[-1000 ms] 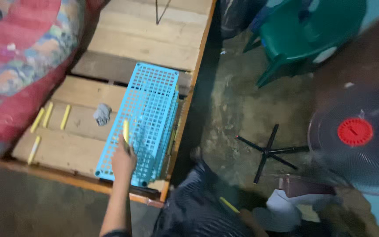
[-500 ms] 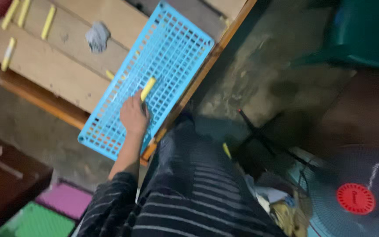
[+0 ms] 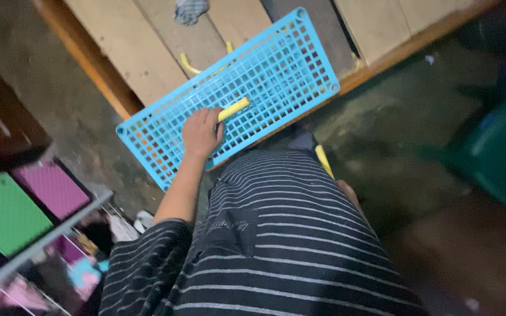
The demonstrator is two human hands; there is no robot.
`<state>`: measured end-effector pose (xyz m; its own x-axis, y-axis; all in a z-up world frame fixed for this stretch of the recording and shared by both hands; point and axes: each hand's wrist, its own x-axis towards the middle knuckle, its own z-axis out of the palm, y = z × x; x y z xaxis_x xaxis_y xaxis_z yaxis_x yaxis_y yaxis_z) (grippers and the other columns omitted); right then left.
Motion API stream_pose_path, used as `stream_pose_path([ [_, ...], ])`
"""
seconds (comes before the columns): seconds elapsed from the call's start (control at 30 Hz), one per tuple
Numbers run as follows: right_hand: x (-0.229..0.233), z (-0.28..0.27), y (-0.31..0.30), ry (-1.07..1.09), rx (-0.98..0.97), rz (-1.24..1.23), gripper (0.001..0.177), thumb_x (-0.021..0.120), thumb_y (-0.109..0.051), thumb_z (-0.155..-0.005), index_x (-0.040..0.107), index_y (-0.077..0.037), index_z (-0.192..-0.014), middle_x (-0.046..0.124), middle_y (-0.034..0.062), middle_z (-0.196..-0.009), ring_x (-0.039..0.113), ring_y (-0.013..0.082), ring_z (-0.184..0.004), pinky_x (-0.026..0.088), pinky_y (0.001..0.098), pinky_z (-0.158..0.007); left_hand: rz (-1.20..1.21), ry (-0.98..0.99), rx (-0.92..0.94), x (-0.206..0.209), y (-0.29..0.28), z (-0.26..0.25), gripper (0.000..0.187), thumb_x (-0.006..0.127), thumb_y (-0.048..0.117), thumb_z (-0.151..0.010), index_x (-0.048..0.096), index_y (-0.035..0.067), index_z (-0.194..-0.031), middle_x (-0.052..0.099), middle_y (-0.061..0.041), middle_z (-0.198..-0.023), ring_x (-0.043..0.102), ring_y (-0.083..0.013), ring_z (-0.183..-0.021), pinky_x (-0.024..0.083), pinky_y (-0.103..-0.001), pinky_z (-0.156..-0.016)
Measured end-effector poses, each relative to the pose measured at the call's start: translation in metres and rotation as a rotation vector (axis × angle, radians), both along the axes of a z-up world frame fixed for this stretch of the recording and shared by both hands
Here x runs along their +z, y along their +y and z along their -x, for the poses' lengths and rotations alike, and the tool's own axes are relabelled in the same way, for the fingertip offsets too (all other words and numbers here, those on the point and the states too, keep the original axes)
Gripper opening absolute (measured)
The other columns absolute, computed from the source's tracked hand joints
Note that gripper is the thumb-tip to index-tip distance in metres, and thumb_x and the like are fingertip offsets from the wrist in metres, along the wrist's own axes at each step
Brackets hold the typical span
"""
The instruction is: The person assembles a small plastic stool by inserting yellow plastic rods into a blue grid panel. They repeatedly insert and remove the rods, adjusting the fit and orientation of the components on a wooden platform.
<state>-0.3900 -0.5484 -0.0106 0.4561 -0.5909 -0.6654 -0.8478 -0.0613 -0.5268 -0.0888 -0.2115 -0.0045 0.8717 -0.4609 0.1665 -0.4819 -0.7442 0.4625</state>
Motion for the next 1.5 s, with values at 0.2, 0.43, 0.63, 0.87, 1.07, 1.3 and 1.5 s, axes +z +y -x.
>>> stream_pose_path([
  [0.2, -0.002, -0.105, -0.091, -0.152, 0.254, 0.105, 0.029, 0.048, -0.031, -0.111, 0.054, -0.005, -0.100, 0.055, 0.0047, -0.078, 0.055, 0.0156, -0.072, 0.047, 0.0338, -0.067, -0.030, -0.028, 0.086, -0.005, -0.005, 0.002, 0.027, 0.075, 0.014, -0.079, 0.064, 0.008, -0.103, 0.061, -0.012, -0.087, 0.063, -0.0344, -0.082, 0.051, -0.047, -0.070],
  [0.43, 0.042, -0.207, -0.179, -0.608, 0.665, 0.302, 0.028, 0.052, -0.013, -0.112, 0.057, -0.002, -0.137, 0.063, 0.0110, -0.083, 0.061, 0.0224, -0.071, 0.049, 0.0374, -0.064, 0.199, 0.001, 0.512, 0.011, -0.084, 0.051, 0.015, 0.068, 0.008, -0.096, 0.063, 0.006, -0.111, 0.067, -0.017, -0.101, 0.066, -0.0397, -0.094, 0.053, -0.049, -0.079],
  [0.63, 0.098, -0.257, -0.191, -0.609, 0.916, 0.312, 0.020, 0.060, -0.011, -0.109, 0.063, -0.001, -0.126, 0.068, 0.0173, -0.086, 0.068, 0.0287, -0.074, 0.052, 0.0400, -0.066, 0.407, 0.241, 1.036, 0.015, -0.167, 0.137, 0.019, 0.070, 0.019, -0.097, 0.065, 0.002, -0.103, 0.069, -0.021, -0.090, 0.069, -0.0437, -0.089, 0.055, -0.048, -0.077],
  [0.87, 0.109, -0.295, -0.205, -0.683, 0.958, 0.100, 0.019, 0.070, -0.006, -0.107, 0.064, 0.003, -0.123, 0.068, 0.0088, -0.094, 0.061, 0.0115, -0.082, 0.051, 0.0276, -0.073, 0.279, 1.045, 1.179, -0.069, -0.190, 0.273, 0.042, 0.086, 0.042, -0.084, 0.075, 0.002, -0.089, 0.073, -0.017, -0.078, 0.070, -0.0261, -0.072, 0.052, -0.038, -0.069],
  [1.07, 0.111, -0.311, -0.198, -0.687, 0.872, -0.083, 0.017, 0.073, -0.007, -0.106, 0.063, 0.001, -0.117, 0.062, 0.0031, -0.096, 0.052, 0.0059, -0.081, 0.044, 0.0224, -0.070, 0.681, 1.080, 1.040, -0.083, -0.180, 0.304, 0.030, 0.076, 0.033, -0.093, 0.075, 0.002, -0.093, 0.069, -0.002, -0.076, 0.058, -0.0090, -0.072, 0.050, -0.031, -0.069],
  [1.3, 0.121, -0.304, -0.195, -0.810, 0.986, -0.053, 0.011, 0.061, -0.007, -0.112, 0.058, 0.001, -0.119, 0.061, 0.0042, -0.086, 0.057, 0.0093, -0.073, 0.046, 0.0246, -0.067, 0.469, 0.881, 1.002, -0.013, -0.189, 0.265, 0.025, 0.075, 0.026, -0.094, 0.073, 0.002, -0.101, 0.068, -0.006, -0.077, 0.059, -0.0126, -0.073, 0.050, -0.032, -0.071],
  [1.5, 0.100, -0.292, -0.175, -0.797, 0.892, -0.007, 0.015, 0.062, -0.012, -0.111, 0.058, 0.001, -0.119, 0.063, 0.0060, -0.088, 0.058, 0.0102, -0.071, 0.047, 0.0263, -0.064, 0.546, 0.508, 1.102, 0.022, -0.176, 0.168, 0.021, 0.073, 0.020, -0.096, 0.070, 0.002, -0.107, 0.069, -0.014, -0.082, 0.064, -0.0218, -0.077, 0.053, -0.035, -0.074],
])
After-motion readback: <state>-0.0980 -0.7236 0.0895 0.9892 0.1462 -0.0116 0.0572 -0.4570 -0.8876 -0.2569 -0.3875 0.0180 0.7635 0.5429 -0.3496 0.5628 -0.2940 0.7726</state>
